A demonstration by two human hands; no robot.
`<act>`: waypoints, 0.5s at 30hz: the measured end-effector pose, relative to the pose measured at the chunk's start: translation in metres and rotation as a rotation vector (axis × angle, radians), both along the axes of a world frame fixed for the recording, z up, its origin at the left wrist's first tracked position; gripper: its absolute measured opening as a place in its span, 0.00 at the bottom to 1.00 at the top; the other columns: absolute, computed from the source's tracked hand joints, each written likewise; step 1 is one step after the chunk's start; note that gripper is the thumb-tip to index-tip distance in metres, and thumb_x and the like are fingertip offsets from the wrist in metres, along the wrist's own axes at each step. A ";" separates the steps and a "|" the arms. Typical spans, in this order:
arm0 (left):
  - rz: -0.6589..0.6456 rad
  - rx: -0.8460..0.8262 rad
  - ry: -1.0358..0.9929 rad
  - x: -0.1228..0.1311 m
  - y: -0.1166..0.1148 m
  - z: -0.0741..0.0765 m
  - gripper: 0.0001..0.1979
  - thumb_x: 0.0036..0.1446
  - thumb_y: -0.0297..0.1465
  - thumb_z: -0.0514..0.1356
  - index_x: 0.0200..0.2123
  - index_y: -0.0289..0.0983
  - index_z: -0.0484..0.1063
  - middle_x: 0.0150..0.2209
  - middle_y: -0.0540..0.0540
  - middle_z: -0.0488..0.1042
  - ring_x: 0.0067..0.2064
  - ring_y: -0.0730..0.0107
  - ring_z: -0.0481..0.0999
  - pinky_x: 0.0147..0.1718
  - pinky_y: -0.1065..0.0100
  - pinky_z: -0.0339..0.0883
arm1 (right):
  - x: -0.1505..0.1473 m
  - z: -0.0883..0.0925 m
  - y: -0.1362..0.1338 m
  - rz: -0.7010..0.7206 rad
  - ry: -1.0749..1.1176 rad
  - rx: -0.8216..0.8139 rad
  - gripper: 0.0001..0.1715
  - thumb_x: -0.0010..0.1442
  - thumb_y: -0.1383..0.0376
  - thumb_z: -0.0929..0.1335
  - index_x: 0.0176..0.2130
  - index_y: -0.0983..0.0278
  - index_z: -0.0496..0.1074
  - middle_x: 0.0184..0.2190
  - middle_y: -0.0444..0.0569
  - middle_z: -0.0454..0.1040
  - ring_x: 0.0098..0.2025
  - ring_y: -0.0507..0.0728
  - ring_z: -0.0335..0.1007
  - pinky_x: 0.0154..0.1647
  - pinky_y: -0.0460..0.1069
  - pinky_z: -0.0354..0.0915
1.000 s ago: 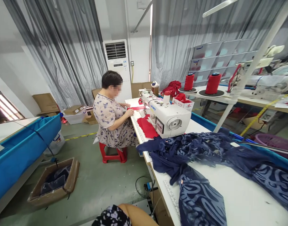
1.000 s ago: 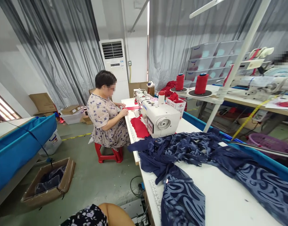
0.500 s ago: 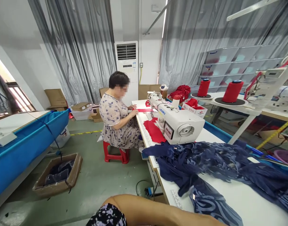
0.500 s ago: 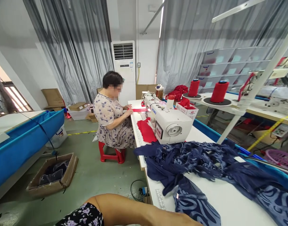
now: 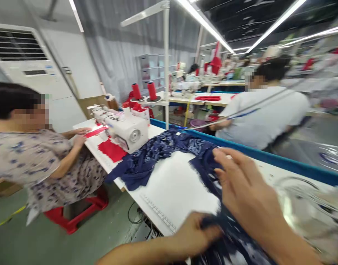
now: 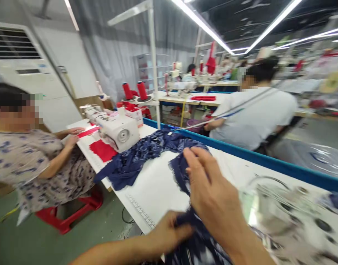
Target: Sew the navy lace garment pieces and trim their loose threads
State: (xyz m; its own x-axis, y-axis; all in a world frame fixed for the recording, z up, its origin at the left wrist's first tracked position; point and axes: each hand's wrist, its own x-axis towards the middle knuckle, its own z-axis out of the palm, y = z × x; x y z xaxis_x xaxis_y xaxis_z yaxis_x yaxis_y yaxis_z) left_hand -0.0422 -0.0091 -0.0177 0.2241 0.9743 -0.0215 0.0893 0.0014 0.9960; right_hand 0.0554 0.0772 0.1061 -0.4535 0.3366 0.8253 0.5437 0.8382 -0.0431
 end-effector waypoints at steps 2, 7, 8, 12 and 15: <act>0.240 -0.059 -0.042 0.000 0.015 -0.008 0.23 0.66 0.41 0.52 0.55 0.31 0.68 0.50 0.39 0.75 0.51 0.56 0.76 0.51 0.57 0.71 | 0.028 -0.027 -0.026 0.041 -0.016 -0.075 0.24 0.67 0.72 0.62 0.61 0.64 0.63 0.51 0.55 0.72 0.52 0.57 0.71 0.51 0.51 0.70; 0.411 0.275 0.441 -0.019 0.005 -0.021 0.26 0.64 0.28 0.50 0.65 0.37 0.54 0.62 0.37 0.63 0.64 0.58 0.62 0.64 0.51 0.58 | 0.085 -0.144 -0.086 0.075 -0.248 -0.157 0.18 0.64 0.73 0.62 0.50 0.66 0.74 0.43 0.53 0.78 0.44 0.57 0.76 0.44 0.50 0.73; 0.322 0.393 0.512 -0.022 0.002 -0.020 0.25 0.64 0.26 0.48 0.64 0.38 0.57 0.62 0.39 0.64 0.64 0.60 0.62 0.65 0.53 0.58 | 0.094 -0.160 -0.094 0.062 -0.289 -0.143 0.18 0.64 0.74 0.62 0.49 0.66 0.74 0.43 0.52 0.79 0.45 0.57 0.76 0.45 0.50 0.73; -0.442 0.692 0.620 -0.014 0.009 -0.010 0.23 0.62 0.22 0.47 0.59 0.39 0.66 0.56 0.42 0.72 0.62 0.65 0.67 0.65 0.62 0.57 | 0.112 -0.174 -0.105 0.063 -0.351 -0.134 0.20 0.66 0.72 0.59 0.52 0.66 0.74 0.49 0.51 0.78 0.50 0.58 0.75 0.49 0.53 0.72; -0.553 0.650 0.736 -0.004 0.022 -0.012 0.23 0.66 0.30 0.51 0.63 0.36 0.60 0.61 0.37 0.67 0.66 0.59 0.61 0.68 0.54 0.47 | 0.121 -0.161 -0.101 0.090 -0.316 -0.163 0.21 0.66 0.72 0.58 0.51 0.64 0.74 0.48 0.50 0.78 0.50 0.57 0.74 0.51 0.52 0.70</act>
